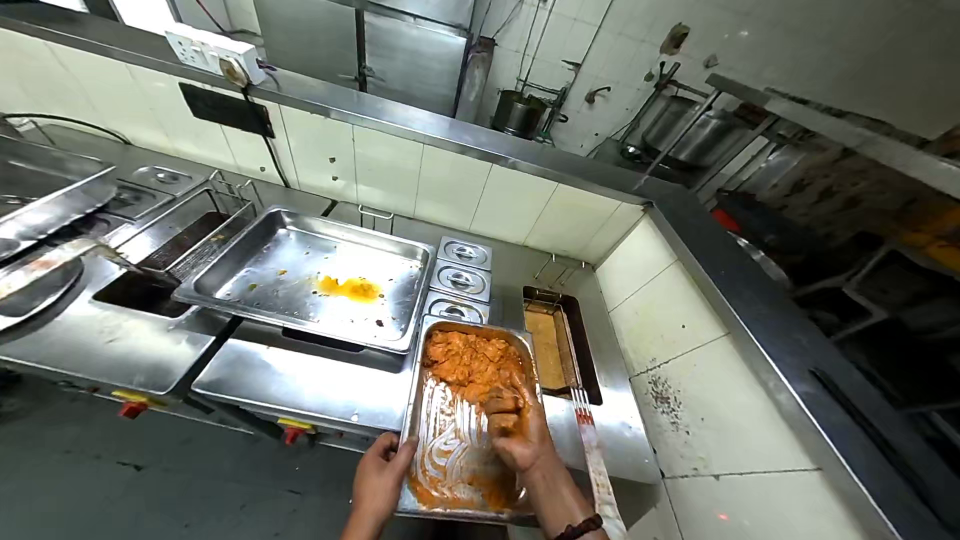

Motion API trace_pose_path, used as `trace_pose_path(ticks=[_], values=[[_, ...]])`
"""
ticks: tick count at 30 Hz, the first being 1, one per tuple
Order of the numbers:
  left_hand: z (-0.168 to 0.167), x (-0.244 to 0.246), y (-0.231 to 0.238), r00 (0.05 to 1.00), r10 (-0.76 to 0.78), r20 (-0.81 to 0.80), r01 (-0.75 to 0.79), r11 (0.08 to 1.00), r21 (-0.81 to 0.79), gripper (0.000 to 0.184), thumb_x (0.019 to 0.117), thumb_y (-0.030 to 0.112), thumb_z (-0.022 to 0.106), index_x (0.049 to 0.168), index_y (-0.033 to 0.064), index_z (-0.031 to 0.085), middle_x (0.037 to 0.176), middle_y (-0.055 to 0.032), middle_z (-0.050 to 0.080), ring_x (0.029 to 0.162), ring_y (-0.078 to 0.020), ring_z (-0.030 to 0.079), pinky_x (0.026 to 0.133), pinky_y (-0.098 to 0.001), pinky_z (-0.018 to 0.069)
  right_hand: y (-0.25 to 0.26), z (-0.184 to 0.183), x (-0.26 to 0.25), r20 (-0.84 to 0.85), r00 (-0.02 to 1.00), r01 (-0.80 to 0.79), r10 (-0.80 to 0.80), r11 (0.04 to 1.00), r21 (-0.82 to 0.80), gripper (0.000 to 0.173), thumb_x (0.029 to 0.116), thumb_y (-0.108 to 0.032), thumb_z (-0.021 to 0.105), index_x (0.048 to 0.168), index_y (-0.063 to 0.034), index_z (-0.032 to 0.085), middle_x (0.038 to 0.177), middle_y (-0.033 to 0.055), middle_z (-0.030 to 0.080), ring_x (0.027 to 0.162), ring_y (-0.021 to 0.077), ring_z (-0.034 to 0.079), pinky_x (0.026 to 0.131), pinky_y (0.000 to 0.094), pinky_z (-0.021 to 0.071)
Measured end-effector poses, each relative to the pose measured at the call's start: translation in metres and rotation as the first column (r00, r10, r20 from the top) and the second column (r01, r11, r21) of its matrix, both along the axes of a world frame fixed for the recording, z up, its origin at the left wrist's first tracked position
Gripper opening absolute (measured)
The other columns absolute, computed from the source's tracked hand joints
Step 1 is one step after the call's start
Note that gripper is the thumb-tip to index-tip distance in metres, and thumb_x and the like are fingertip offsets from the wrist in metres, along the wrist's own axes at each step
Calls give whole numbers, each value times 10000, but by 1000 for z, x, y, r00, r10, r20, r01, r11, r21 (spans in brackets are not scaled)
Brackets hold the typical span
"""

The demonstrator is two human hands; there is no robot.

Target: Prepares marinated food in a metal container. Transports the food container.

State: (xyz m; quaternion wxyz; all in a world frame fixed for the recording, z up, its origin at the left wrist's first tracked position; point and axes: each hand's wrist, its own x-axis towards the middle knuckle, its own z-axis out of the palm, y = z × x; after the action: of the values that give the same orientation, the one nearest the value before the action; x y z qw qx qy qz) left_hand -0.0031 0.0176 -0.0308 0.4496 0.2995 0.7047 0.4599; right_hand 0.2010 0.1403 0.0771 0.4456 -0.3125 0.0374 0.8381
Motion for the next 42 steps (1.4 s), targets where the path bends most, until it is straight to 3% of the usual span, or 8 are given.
trace_pose_path(ticks=[4,8,13,16,27,35,39,42], values=[[0,2,-2,999,24,31,-25,999,30,371,846,482,720,781,127,635,645,-7,584,587,-155,580,587,-373,514,0,4,7,61,992,-111,110,994,12,532,1072,-422,414,627,-144,496,501,-30,433,351,48,385,330,180,330],[5,3,-4,998,34,54,-37,998,41,339,863,424,728,785,107,636,653,-15,588,597,-152,581,595,-370,516,7,8,16,415,894,-164,170,985,-49,378,1071,-396,467,791,-145,500,521,-32,406,362,57,363,340,201,342],[6,4,-5,996,47,70,-49,999,22,342,865,415,728,813,87,646,679,-29,607,620,-158,595,619,-381,532,41,27,52,785,581,-431,217,900,70,212,1040,-142,512,1177,-9,603,972,116,658,830,207,657,730,385,580],[6,3,-5,995,49,86,-51,999,17,347,865,404,744,827,74,643,689,-40,615,632,-166,605,632,-392,543,64,39,72,775,582,-513,247,851,114,313,826,125,573,1121,22,597,1040,145,681,898,218,677,799,383,596],[10,6,-8,992,94,89,-97,995,25,316,867,371,750,880,66,668,712,-36,642,637,-148,621,627,-357,552,56,39,64,426,849,-437,313,869,233,274,1031,-46,449,1267,26,567,1118,189,684,986,279,706,864,438,616],[11,9,-8,982,128,139,-135,990,44,267,880,309,740,874,56,656,711,-42,650,638,-146,634,632,-344,564,64,27,66,538,798,-429,274,884,186,208,1022,-5,504,1201,27,605,1052,159,699,871,217,707,758,351,619],[12,8,-8,984,115,134,-122,992,43,237,895,271,726,882,48,646,712,-36,644,639,-137,628,642,-347,565,81,17,82,774,576,-613,262,764,198,247,1035,-77,517,1226,23,637,1123,156,699,970,233,690,848,394,592],[11,8,-9,986,111,123,-117,992,40,239,911,265,717,897,38,646,725,-44,650,654,-143,637,651,-356,568,113,6,99,994,87,-811,59,584,36,235,1024,-118,545,1186,-4,670,1068,132,704,924,213,706,841,397,605]])
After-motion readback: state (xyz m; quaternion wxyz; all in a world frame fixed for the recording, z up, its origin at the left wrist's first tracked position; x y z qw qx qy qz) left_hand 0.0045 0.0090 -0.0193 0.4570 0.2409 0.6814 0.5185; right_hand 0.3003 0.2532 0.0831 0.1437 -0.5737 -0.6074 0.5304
